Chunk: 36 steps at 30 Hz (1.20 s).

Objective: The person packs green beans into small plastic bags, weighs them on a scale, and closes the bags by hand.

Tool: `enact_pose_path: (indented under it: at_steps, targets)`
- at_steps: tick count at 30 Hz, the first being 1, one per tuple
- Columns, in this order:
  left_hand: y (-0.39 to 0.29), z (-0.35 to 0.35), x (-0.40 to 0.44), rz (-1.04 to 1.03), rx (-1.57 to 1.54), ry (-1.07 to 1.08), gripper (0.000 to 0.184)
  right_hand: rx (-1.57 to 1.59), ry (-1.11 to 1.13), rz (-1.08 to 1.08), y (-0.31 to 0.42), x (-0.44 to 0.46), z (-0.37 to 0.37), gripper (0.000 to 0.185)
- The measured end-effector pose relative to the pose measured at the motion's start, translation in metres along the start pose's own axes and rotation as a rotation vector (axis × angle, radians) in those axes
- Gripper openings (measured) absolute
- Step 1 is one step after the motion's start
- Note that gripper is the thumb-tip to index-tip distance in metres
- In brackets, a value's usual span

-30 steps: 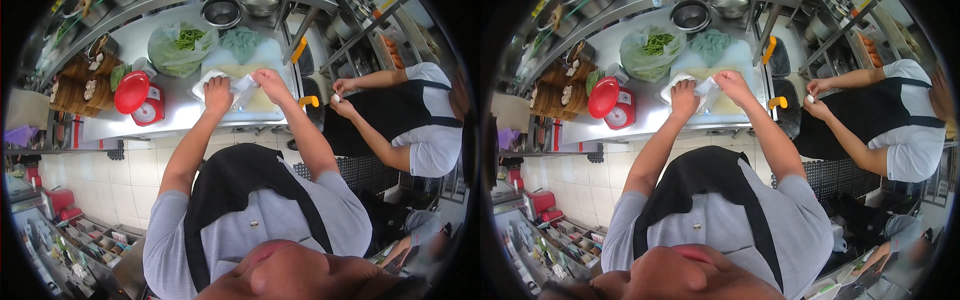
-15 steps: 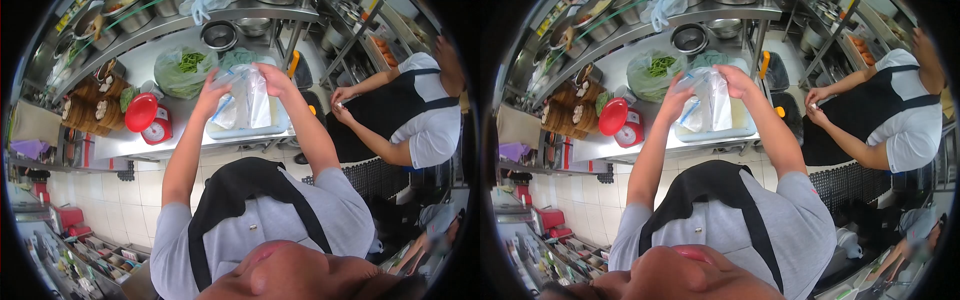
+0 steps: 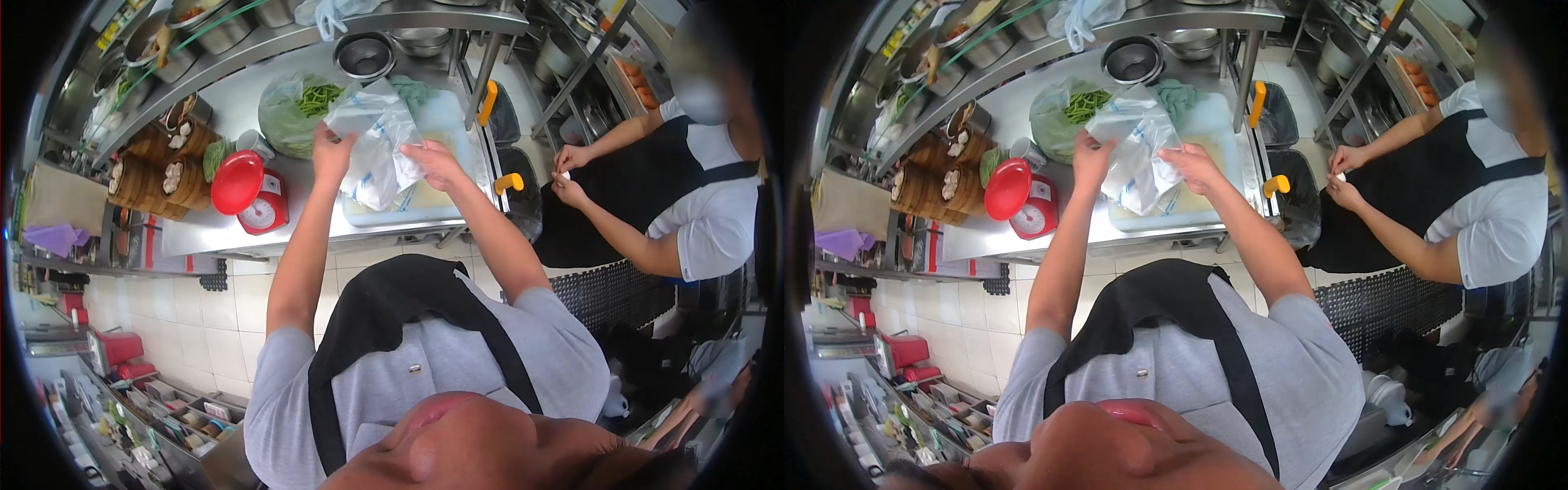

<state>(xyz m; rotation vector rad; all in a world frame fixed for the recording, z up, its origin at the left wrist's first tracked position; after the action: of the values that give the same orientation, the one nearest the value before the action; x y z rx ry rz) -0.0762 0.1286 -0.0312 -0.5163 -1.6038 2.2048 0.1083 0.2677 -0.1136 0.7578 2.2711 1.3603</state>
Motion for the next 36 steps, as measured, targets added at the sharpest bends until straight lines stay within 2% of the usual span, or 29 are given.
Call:
enact_pose_path:
  at_steps: [1,3,4,6,7,9,13,15,16,18,19,20,21,22,24,25,26,28,29,30,31,32,34,36]
  targets:
    - [0.000,-0.001,-0.008,-0.008,0.009,0.014,0.057,-0.017,-0.007,-0.026,-0.002,0.003,0.002,0.029]
    - [-0.020,0.010,-0.034,-0.329,0.202,-0.174,0.069,-0.018,-0.033,-0.044,-0.005,0.005,0.002,0.030]
    - [-0.023,0.005,-0.047,-0.330,0.209,-0.161,0.069,0.024,-0.016,-0.042,-0.005,0.003,-0.004,0.032]
    - [-0.030,-0.045,-0.079,-0.424,0.280,0.266,0.049,0.063,0.005,-0.047,-0.002,-0.001,-0.014,0.035]
    - [-0.019,-0.053,-0.071,-0.421,0.279,0.262,0.049,0.060,-0.003,-0.072,-0.003,-0.001,-0.016,0.037]
    - [0.021,-0.081,-0.049,-0.133,0.284,0.485,0.029,0.051,0.000,-0.105,-0.007,-0.001,-0.018,0.040]
    - [0.013,-0.061,-0.031,-0.148,0.261,0.316,0.022,0.119,-0.150,0.052,0.014,0.011,0.013,0.036]
    - [-0.004,-0.043,-0.011,-0.257,0.495,0.112,0.018,0.117,-0.214,0.124,0.031,0.008,0.035,0.033]
    - [-0.007,-0.045,0.002,-0.259,0.496,0.117,0.018,0.103,-0.181,0.143,0.044,0.002,0.040,0.031]
    - [-0.019,-0.057,0.030,-0.357,0.760,0.008,0.018,0.080,-0.156,0.164,0.066,-0.010,0.043,0.028]
    - [-0.015,-0.063,0.046,-0.362,0.750,0.014,0.018,0.085,-0.137,0.176,0.079,-0.018,0.040,0.028]
    - [-0.002,-0.074,0.062,-0.381,0.876,0.014,0.027,0.086,-0.116,0.189,0.093,-0.027,0.037,0.028]
    - [-0.004,-0.080,0.065,-0.401,1.000,0.012,0.038,0.115,-0.090,0.222,0.109,-0.037,0.029,0.035]
    - [-0.008,-0.083,0.067,-0.410,0.983,0.014,0.038,0.101,-0.094,0.233,0.117,-0.043,0.032,0.035]
    - [-0.034,-0.079,0.049,-0.581,0.692,0.021,0.062,0.159,0.015,0.259,0.130,-0.053,0.030,0.034]
    - [-0.049,-0.075,0.033,-0.491,0.502,0.174,0.074,0.159,0.007,0.273,0.136,-0.056,0.036,0.034]
    - [-0.065,-0.073,0.013,-0.503,0.506,0.185,0.074,0.180,0.055,0.249,0.137,-0.060,0.037,0.035]
    - [-0.050,-0.093,-0.021,0.121,-0.339,0.778,0.066,0.208,0.097,0.212,0.133,-0.069,0.042,0.036]
    - [-0.048,-0.096,-0.028,0.132,-0.339,0.774,0.066,0.179,0.165,0.159,0.129,-0.069,0.041,0.036]
    - [-0.042,-0.111,-0.042,0.210,-0.304,0.966,0.053,0.147,0.236,0.105,0.127,-0.071,0.034,0.036]
    - [-0.037,-0.121,-0.056,0.287,-0.270,1.158,0.041,0.082,0.200,0.101,0.130,-0.074,0.031,0.031]
    - [-0.034,-0.119,-0.056,0.294,-0.279,1.151,0.041,0.080,0.204,0.089,0.127,-0.075,0.032,0.031]
    - [-0.029,-0.098,-0.043,0.266,-0.253,0.949,0.018,-0.040,0.279,0.153,0.123,-0.074,0.037,0.024]
    - [-0.025,-0.079,-0.033,0.240,-0.257,0.832,0.015,-0.102,0.307,0.094,0.100,-0.077,0.054,0.022]
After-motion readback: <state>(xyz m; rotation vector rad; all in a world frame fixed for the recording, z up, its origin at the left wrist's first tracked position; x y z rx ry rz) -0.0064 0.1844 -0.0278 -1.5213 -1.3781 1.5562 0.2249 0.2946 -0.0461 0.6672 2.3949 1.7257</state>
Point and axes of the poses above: each hand's wrist, its own x-axis towards the middle knuckle, its own z-axis out of the back of the hand, y = z × x, the point moved 8 cm from there along x, towards the middle knuckle, and after that the axes turned 14 degrees about z, right-handed, at the moved point
